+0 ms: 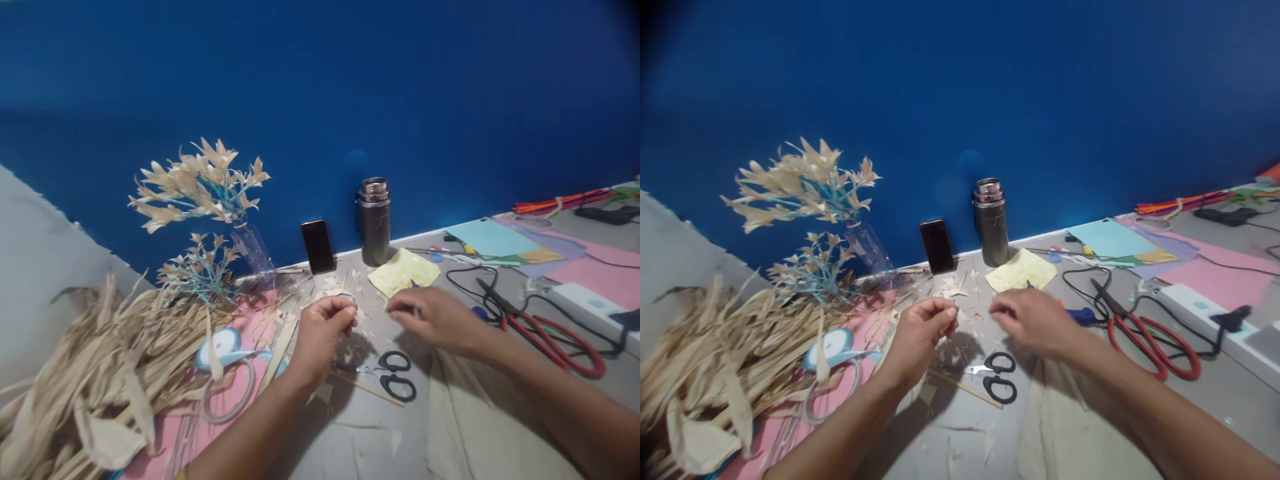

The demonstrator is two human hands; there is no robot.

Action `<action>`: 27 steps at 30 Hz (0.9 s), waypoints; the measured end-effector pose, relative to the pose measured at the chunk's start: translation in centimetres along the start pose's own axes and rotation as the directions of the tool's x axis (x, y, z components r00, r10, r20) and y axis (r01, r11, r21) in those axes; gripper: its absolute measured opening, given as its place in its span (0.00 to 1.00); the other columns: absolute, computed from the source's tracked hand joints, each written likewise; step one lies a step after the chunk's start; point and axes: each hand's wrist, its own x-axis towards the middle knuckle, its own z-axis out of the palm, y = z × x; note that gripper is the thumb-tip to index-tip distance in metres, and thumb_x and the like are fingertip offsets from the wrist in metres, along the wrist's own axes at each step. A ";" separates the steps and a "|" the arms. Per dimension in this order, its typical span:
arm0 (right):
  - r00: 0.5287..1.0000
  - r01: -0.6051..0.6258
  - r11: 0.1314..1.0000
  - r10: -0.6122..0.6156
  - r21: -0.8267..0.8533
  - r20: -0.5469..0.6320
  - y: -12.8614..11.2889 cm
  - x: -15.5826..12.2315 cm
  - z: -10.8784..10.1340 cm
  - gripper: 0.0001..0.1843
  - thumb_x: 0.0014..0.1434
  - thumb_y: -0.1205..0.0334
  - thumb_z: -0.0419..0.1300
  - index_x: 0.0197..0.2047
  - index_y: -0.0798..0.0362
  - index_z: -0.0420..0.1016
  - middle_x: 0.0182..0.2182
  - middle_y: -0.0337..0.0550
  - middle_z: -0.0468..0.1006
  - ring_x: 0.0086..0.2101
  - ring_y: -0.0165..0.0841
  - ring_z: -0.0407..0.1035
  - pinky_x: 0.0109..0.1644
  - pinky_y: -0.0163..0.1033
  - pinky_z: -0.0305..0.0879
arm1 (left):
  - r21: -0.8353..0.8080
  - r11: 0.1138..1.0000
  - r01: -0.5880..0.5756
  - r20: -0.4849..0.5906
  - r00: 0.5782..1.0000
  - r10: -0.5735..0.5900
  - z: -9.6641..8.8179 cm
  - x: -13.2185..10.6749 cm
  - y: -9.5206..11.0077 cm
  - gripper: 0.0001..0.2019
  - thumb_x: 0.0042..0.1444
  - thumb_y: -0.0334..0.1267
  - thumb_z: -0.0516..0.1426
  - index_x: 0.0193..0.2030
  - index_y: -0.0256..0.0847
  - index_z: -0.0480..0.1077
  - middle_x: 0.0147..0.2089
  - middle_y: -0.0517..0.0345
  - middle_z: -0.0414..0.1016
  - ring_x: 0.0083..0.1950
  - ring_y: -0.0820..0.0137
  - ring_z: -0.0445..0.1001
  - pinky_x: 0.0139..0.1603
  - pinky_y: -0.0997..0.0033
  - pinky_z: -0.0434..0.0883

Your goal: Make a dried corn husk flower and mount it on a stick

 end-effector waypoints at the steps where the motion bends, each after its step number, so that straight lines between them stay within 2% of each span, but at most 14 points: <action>1: 0.999 -0.035 0.986 0.034 -0.165 -0.007 1.4 -0.4 -1.0 0.12 0.63 0.61 0.55 0.37 0.49 0.81 0.36 0.43 0.83 0.36 0.38 0.74 0.38 0.38 0.62 | -0.009 1.000 0.010 0.007 1.000 -0.010 0.2 0.8 0.0 0.06 0.47 0.36 0.66 0.28 0.35 0.77 0.23 0.58 0.74 0.24 0.76 0.67 0.29 0.75 0.64; 3: 0.991 -0.127 0.902 0.137 -0.414 -0.006 4.5 -1.2 -2.4 0.12 0.60 0.66 0.56 0.40 0.49 0.81 0.37 0.45 0.82 0.37 0.41 0.74 0.38 0.39 0.61 | -0.044 0.998 0.048 0.019 0.999 -0.047 0.9 2.8 -0.2 0.05 0.45 0.33 0.67 0.28 0.34 0.77 0.24 0.55 0.76 0.26 0.74 0.70 0.29 0.74 0.64; 4: 0.986 -0.150 0.865 0.165 -0.480 -0.011 6.0 -1.7 -2.7 0.14 0.57 0.68 0.58 0.44 0.50 0.81 0.41 0.49 0.82 0.41 0.44 0.74 0.40 0.40 0.62 | -0.089 0.992 0.088 0.001 0.996 -0.088 1.5 3.8 -0.4 0.05 0.44 0.32 0.68 0.27 0.34 0.77 0.25 0.53 0.76 0.28 0.72 0.73 0.30 0.74 0.65; 6: 0.980 -0.161 0.826 0.200 -0.540 0.013 8.3 -2.4 -2.4 0.19 0.52 0.73 0.59 0.47 0.54 0.81 0.44 0.54 0.80 0.46 0.47 0.72 0.45 0.42 0.62 | -0.149 0.981 0.125 -0.047 0.990 -0.133 3.0 6.1 -1.0 0.05 0.44 0.30 0.68 0.26 0.33 0.76 0.26 0.51 0.77 0.31 0.70 0.76 0.32 0.73 0.68; 8: 0.976 -0.139 0.834 0.208 -0.535 0.069 9.4 -2.9 -1.4 0.19 0.51 0.75 0.59 0.46 0.55 0.80 0.43 0.54 0.79 0.46 0.46 0.70 0.46 0.42 0.61 | -0.172 0.978 0.120 -0.071 0.989 -0.133 4.6 8.1 -1.8 0.06 0.44 0.28 0.68 0.25 0.33 0.75 0.26 0.52 0.77 0.30 0.71 0.76 0.35 0.72 0.71; 12: 0.979 -0.148 0.849 0.198 -0.507 0.044 9.4 -3.1 -0.1 0.16 0.49 0.76 0.59 0.41 0.55 0.79 0.41 0.53 0.77 0.45 0.44 0.68 0.47 0.41 0.59 | -0.190 0.972 0.136 -0.088 0.984 -0.155 6.9 10.5 -4.0 0.10 0.42 0.28 0.70 0.24 0.34 0.72 0.24 0.56 0.74 0.26 0.73 0.73 0.33 0.71 0.72; 16: 0.994 -0.101 0.880 0.105 -0.464 -0.017 9.5 -2.9 -0.9 0.16 0.48 0.76 0.58 0.40 0.55 0.77 0.41 0.53 0.77 0.44 0.44 0.69 0.49 0.43 0.61 | -0.184 0.966 0.182 -0.085 0.976 -0.200 7.1 11.2 -5.5 0.09 0.45 0.29 0.69 0.25 0.33 0.72 0.22 0.57 0.72 0.22 0.75 0.69 0.25 0.75 0.67; 20: 0.994 -0.017 0.966 -0.010 -0.258 -0.105 9.9 -2.7 -1.8 0.19 0.51 0.73 0.56 0.46 0.53 0.75 0.42 0.49 0.77 0.44 0.42 0.71 0.48 0.42 0.65 | -0.191 0.967 0.167 -0.079 0.980 -0.185 6.5 11.3 -5.6 0.07 0.45 0.29 0.68 0.28 0.32 0.75 0.21 0.57 0.71 0.20 0.78 0.64 0.20 0.79 0.57; 23: 0.980 0.056 0.981 -0.089 -0.184 -0.179 9.6 -2.5 -1.6 0.20 0.53 0.70 0.57 0.49 0.52 0.75 0.44 0.49 0.77 0.45 0.42 0.71 0.50 0.43 0.67 | -0.204 0.967 0.154 -0.075 0.982 -0.172 6.3 11.3 -5.3 0.06 0.44 0.29 0.68 0.27 0.32 0.76 0.20 0.59 0.70 0.20 0.79 0.62 0.20 0.79 0.55; 27: 0.974 0.153 0.971 -0.180 -0.185 -0.139 9.0 -2.4 -0.8 0.23 0.54 0.72 0.57 0.53 0.51 0.76 0.46 0.50 0.78 0.47 0.42 0.71 0.52 0.44 0.68 | -0.238 0.956 0.172 -0.056 0.980 -0.190 6.4 11.3 -4.9 0.05 0.43 0.27 0.68 0.26 0.32 0.76 0.21 0.59 0.69 0.21 0.79 0.62 0.20 0.79 0.53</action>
